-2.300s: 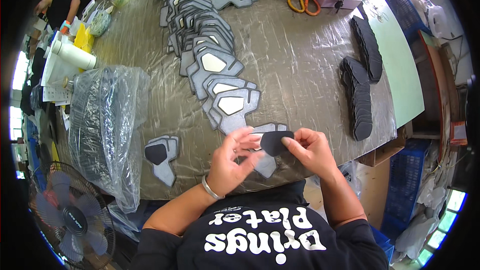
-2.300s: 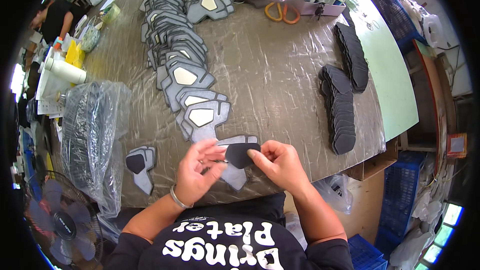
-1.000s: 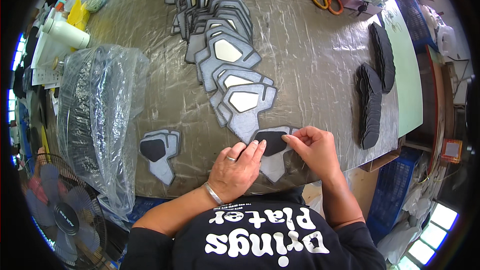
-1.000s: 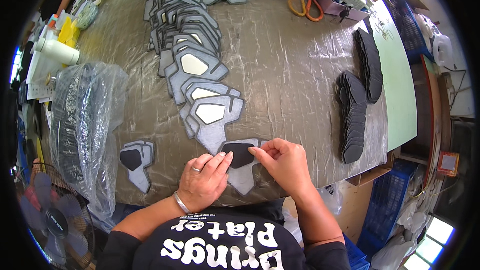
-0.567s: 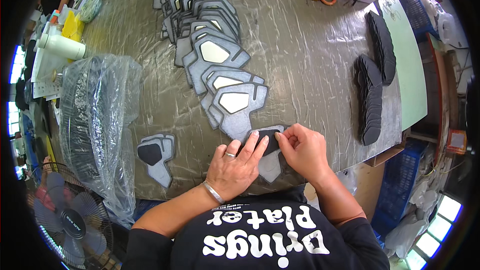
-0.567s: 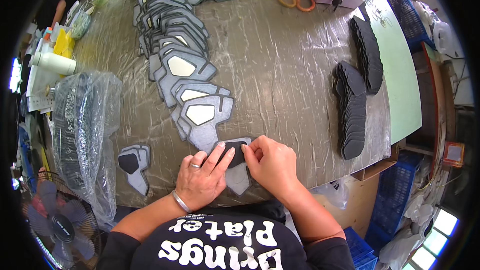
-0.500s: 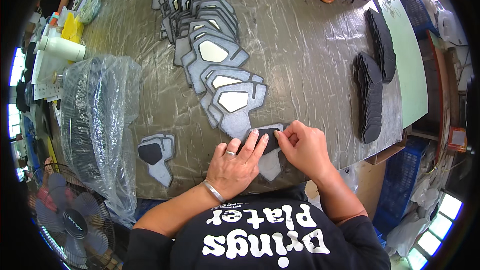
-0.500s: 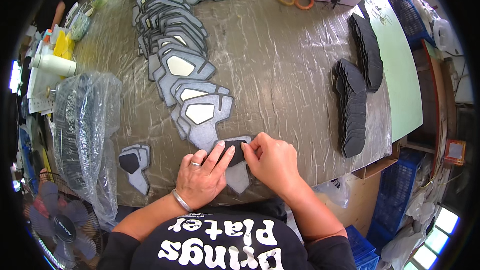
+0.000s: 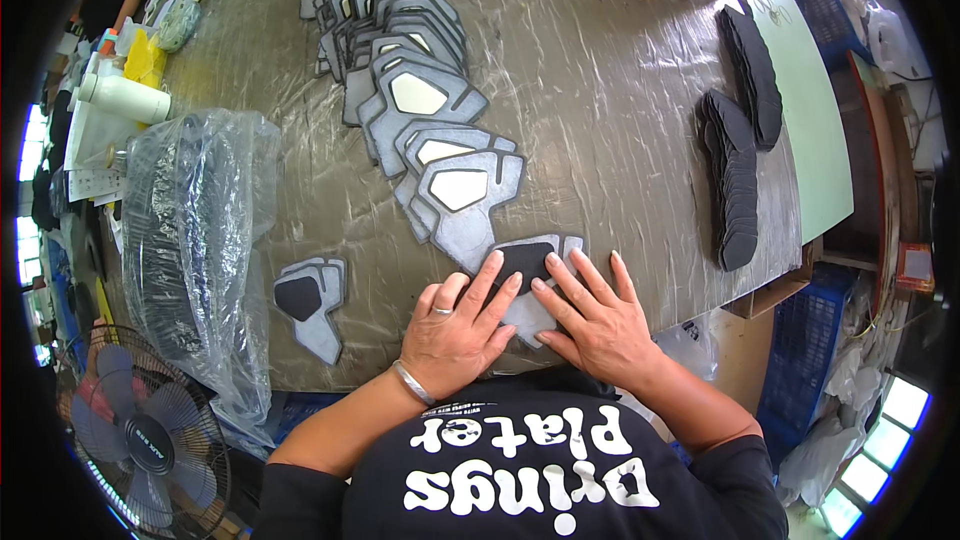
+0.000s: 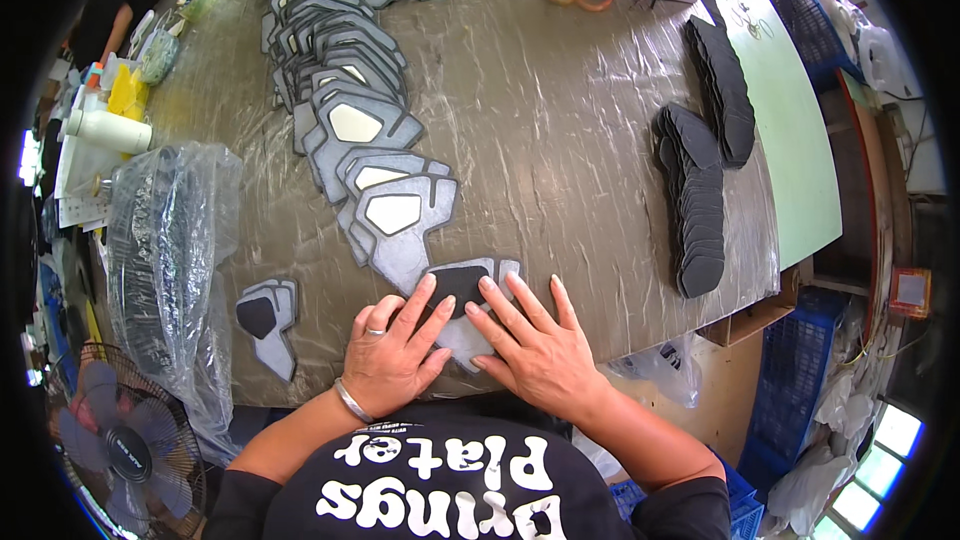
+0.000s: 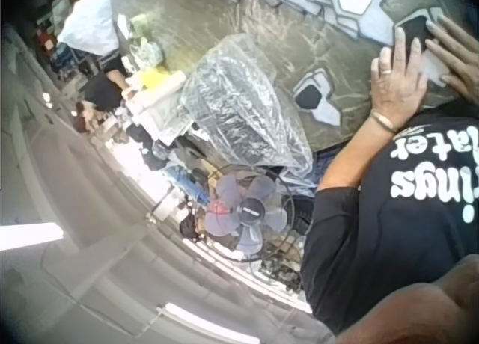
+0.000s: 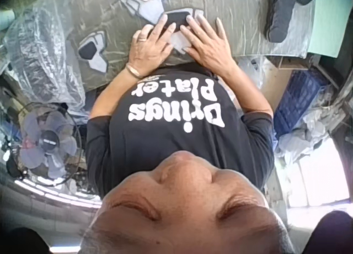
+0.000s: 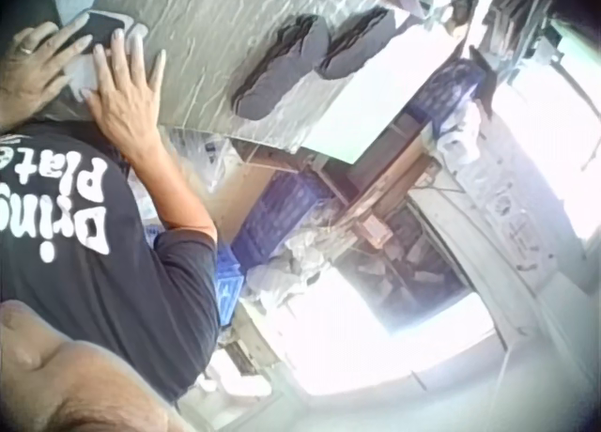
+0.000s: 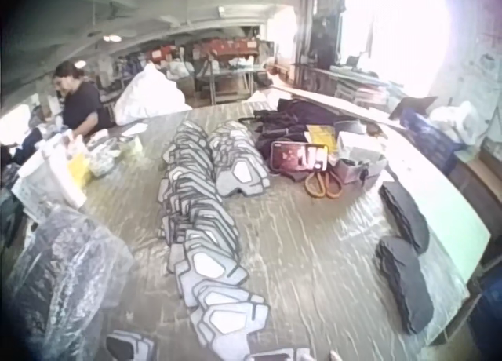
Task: The person assembles shoe components by hand, first taking multiple grey pieces from a plastic bag and stacking them, then taking black components from a separate stack and pressing them onto the grey pieces one by one.
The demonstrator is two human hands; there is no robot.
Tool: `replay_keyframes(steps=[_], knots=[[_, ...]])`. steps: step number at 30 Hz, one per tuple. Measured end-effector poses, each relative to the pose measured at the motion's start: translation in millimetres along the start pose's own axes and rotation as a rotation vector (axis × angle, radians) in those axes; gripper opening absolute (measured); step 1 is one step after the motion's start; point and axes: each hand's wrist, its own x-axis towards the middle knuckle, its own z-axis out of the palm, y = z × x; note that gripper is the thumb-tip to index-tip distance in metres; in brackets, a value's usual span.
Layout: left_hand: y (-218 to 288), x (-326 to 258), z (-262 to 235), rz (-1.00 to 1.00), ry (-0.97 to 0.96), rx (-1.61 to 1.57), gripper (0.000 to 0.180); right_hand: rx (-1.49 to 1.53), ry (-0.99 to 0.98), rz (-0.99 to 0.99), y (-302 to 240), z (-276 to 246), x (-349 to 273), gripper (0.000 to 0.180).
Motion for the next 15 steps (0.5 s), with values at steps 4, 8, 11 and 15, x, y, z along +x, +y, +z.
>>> replay_keyframes(steps=[4, 8, 11, 15], knots=[[-5.3, -12.4, 0.9, 0.032, -0.018, 0.035, 0.052, -0.040, 0.052, -0.003, -0.7, 1.4, 1.3, 0.058], [-0.2, -12.4, -2.4, 0.056, -0.056, 0.117, 0.053, -0.069, 0.054, 0.003, -5.3, -0.8, 2.4, 0.056], [2.4, -11.8, -1.8, 0.047, -0.069, 0.143, 0.052, -0.105, 0.077, -0.007, -5.7, 6.1, 1.1, 0.052], [2.4, -12.4, -0.3, 0.050, -0.056, 0.139, 0.053, -0.016, 0.084, -0.047, -4.1, 7.1, 1.5, 0.049]])
